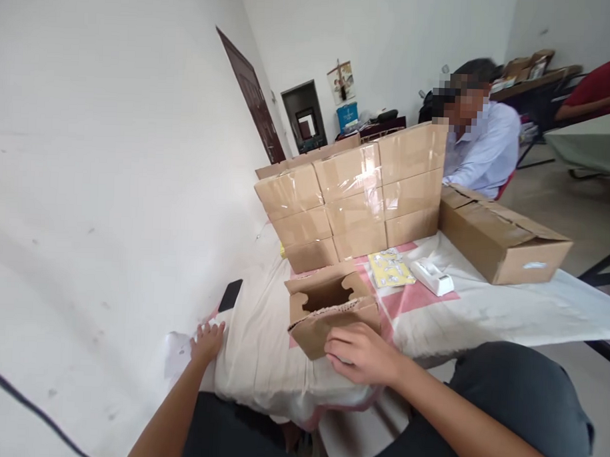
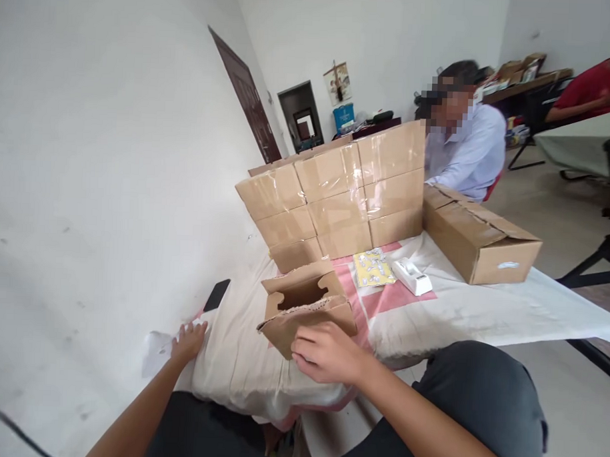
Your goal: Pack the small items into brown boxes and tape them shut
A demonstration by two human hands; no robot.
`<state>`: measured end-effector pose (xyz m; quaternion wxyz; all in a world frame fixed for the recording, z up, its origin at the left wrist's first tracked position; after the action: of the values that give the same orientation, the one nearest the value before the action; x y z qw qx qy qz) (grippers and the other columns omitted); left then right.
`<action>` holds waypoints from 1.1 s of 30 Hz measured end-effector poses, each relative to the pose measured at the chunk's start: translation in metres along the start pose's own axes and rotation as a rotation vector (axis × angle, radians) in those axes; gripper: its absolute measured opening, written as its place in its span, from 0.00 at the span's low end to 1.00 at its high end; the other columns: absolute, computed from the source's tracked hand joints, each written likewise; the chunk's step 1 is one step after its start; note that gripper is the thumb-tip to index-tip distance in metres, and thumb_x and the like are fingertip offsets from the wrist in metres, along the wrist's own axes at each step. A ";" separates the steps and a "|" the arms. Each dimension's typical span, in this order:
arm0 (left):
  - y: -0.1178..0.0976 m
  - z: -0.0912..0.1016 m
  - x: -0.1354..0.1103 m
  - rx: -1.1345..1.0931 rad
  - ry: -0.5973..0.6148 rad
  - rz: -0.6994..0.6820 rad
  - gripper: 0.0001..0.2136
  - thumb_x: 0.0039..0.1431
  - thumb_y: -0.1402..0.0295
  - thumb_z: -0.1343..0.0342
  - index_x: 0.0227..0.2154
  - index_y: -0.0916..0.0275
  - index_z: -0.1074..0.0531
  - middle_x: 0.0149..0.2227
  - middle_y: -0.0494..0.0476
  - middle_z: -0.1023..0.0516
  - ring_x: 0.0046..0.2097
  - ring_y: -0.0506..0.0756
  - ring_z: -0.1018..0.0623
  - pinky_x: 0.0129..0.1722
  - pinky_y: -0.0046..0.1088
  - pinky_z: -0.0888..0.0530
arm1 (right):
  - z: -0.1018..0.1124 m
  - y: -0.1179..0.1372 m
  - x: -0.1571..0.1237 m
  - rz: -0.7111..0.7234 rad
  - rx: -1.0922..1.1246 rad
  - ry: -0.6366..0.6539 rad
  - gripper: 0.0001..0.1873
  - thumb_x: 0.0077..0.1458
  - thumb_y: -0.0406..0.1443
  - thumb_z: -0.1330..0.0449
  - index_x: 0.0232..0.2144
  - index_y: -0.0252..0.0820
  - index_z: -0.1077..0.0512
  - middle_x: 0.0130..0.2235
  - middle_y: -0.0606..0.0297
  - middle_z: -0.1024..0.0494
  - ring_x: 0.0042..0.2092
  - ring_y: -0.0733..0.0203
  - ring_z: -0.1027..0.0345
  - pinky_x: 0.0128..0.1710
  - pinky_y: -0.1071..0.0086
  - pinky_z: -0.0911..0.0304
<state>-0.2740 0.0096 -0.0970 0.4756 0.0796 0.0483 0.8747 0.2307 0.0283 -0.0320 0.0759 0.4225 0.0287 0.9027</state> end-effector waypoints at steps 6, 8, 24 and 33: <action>-0.027 -0.003 0.003 -0.166 -0.138 0.104 0.26 0.75 0.57 0.54 0.69 0.64 0.39 0.73 0.73 0.41 0.75 0.71 0.44 0.69 0.63 0.41 | 0.048 -0.011 0.005 -0.147 -0.119 -0.392 0.10 0.60 0.30 0.41 0.45 0.42 0.26 0.41 0.56 0.19 0.42 0.52 0.32 0.42 0.58 0.34; -0.030 -0.005 0.002 -0.220 -0.154 0.065 0.26 0.76 0.58 0.60 0.70 0.64 0.41 0.74 0.73 0.43 0.76 0.70 0.48 0.71 0.62 0.44 | 0.055 -0.026 0.005 -0.283 -0.136 -0.288 0.14 0.61 0.32 0.39 0.49 0.41 0.26 0.47 0.54 0.18 0.48 0.47 0.33 0.49 0.52 0.34; -0.048 -0.018 -0.004 -0.411 -0.117 0.043 0.23 0.67 0.60 0.39 0.61 0.62 0.30 0.69 0.66 0.34 0.72 0.68 0.38 0.70 0.64 0.44 | 0.060 -0.030 0.006 -0.298 0.063 0.191 0.08 0.66 0.31 0.42 0.35 0.42 0.24 0.36 0.62 0.19 0.44 0.53 0.26 0.51 0.55 0.37; -0.110 -0.004 0.084 -0.740 -0.192 -0.131 0.22 0.68 0.56 0.42 0.58 0.63 0.29 0.61 0.66 0.27 0.64 0.65 0.28 0.66 0.56 0.34 | 0.057 -0.030 0.008 -0.217 0.015 0.117 0.12 0.63 0.33 0.38 0.48 0.43 0.21 0.39 0.59 0.18 0.52 0.49 0.29 0.53 0.53 0.37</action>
<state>-0.2293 0.1398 -0.1108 0.5294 -0.0190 -0.3103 0.7894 0.2724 0.0585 0.0068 0.1682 0.3642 0.0854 0.9120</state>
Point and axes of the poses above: each hand's wrist, its own x-axis towards the middle knuckle, its own z-axis out of the back of the hand, y = z × x, the point moved 1 cm from there along x, towards the middle knuckle
